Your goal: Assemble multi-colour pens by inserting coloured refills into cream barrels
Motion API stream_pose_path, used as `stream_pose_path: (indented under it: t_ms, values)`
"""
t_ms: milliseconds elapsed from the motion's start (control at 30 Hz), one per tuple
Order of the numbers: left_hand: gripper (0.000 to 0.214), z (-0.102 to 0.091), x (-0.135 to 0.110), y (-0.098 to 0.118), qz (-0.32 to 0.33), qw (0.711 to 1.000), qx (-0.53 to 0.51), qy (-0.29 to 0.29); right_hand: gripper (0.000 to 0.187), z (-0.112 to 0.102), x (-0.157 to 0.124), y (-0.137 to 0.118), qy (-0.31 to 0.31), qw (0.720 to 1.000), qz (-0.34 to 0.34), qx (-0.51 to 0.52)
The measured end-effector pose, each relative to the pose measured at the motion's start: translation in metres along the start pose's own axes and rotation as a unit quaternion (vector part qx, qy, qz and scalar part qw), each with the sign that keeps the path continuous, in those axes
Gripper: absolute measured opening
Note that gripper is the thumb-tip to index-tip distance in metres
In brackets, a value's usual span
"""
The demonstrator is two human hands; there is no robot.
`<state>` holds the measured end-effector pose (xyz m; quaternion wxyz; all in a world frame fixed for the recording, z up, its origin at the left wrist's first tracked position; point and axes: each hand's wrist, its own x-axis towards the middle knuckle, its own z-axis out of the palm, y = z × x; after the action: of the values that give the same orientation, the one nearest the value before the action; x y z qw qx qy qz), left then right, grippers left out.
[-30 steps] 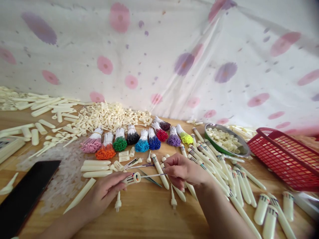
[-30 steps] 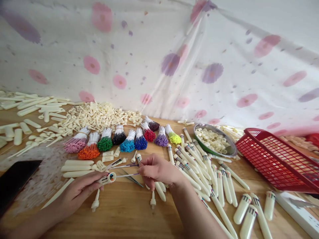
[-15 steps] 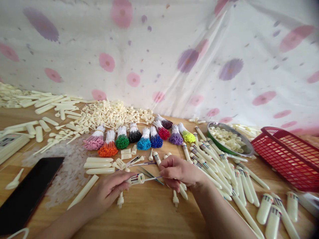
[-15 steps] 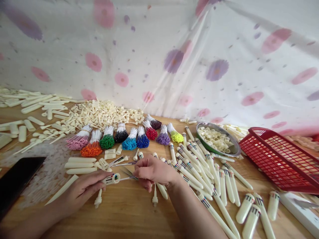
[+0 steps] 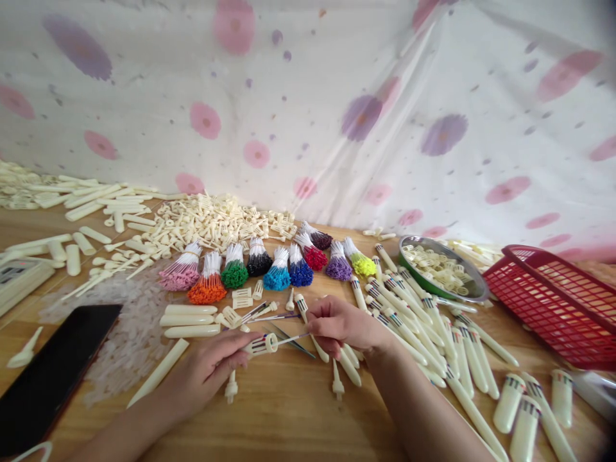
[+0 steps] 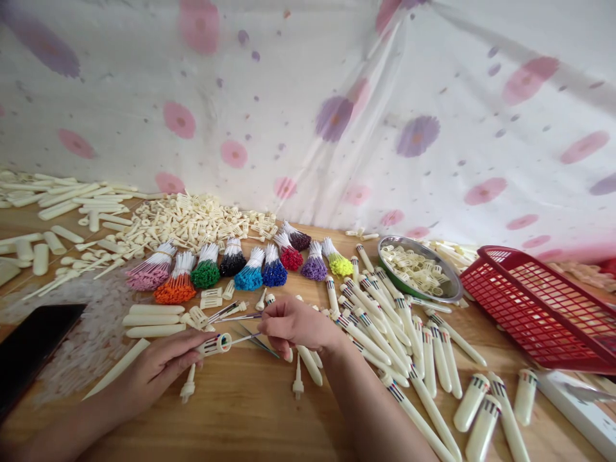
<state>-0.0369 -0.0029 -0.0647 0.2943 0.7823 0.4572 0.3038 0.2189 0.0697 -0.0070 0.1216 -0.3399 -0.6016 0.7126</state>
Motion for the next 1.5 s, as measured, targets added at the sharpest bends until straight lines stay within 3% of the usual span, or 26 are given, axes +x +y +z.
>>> stream_pose_path:
  t_ms: [100,300,433,600,733,800,867,933,1000,1167,1267,1400,1500]
  values:
    - [0.035,0.001,-0.001,0.001,0.013,1.0,0.013,-0.002,0.028,0.004,-0.002,-0.001,0.006,1.0,-0.004,-0.001]
    - [0.034,0.002,-0.001,0.002,0.039,0.999,0.018,0.032,0.032,0.011,0.006,0.004,-0.005,0.993,-0.006,0.114]
    - [0.033,0.001,0.001,0.002,0.036,0.998,0.007,0.053,0.035,0.027,0.008,0.003,0.05,0.998,-0.04,-0.015]
    - [0.033,0.001,0.002,0.003,0.021,0.999,-0.017,0.042,0.045,0.053,0.011,0.004,0.131,0.973,-0.103,-0.16]
    - [0.027,0.003,0.0,0.0,-0.017,0.995,-0.08,0.059,0.053,0.047,0.012,0.004,0.176,0.954,-0.132,-0.202]
    - [0.024,0.003,-0.001,-0.001,-0.025,0.991,-0.113,0.074,0.048,0.038,0.01,0.004,0.213,0.927,-0.11,-0.289]
    - [0.021,0.003,-0.001,-0.001,-0.02,0.986,-0.137,0.09,0.031,0.028,0.01,0.007,0.231,0.869,-0.064,-0.432]
    - [0.018,0.002,0.001,-0.001,0.003,0.983,-0.156,0.101,0.027,0.023,0.011,0.011,0.2,0.803,-0.035,-0.561]
    - [0.018,0.0,0.002,-0.001,0.035,0.978,-0.175,0.106,0.035,0.021,0.013,0.016,0.146,0.758,-0.034,-0.635]
    - [0.025,-0.001,0.003,-0.006,0.076,0.973,-0.185,0.113,0.024,0.027,0.022,0.029,0.106,0.708,-0.054,-0.696]
    - [0.028,-0.001,0.003,-0.009,0.098,0.975,-0.161,0.116,0.011,0.028,0.029,0.034,0.111,0.706,-0.067,-0.696]
    - [0.029,-0.002,0.003,-0.008,0.127,0.98,-0.102,0.11,0.014,0.021,0.03,0.03,0.159,0.717,-0.042,-0.677]
    - [0.028,-0.004,0.003,-0.006,0.143,0.982,-0.06,0.11,0.014,0.014,0.017,0.015,0.233,0.754,-0.061,-0.611]
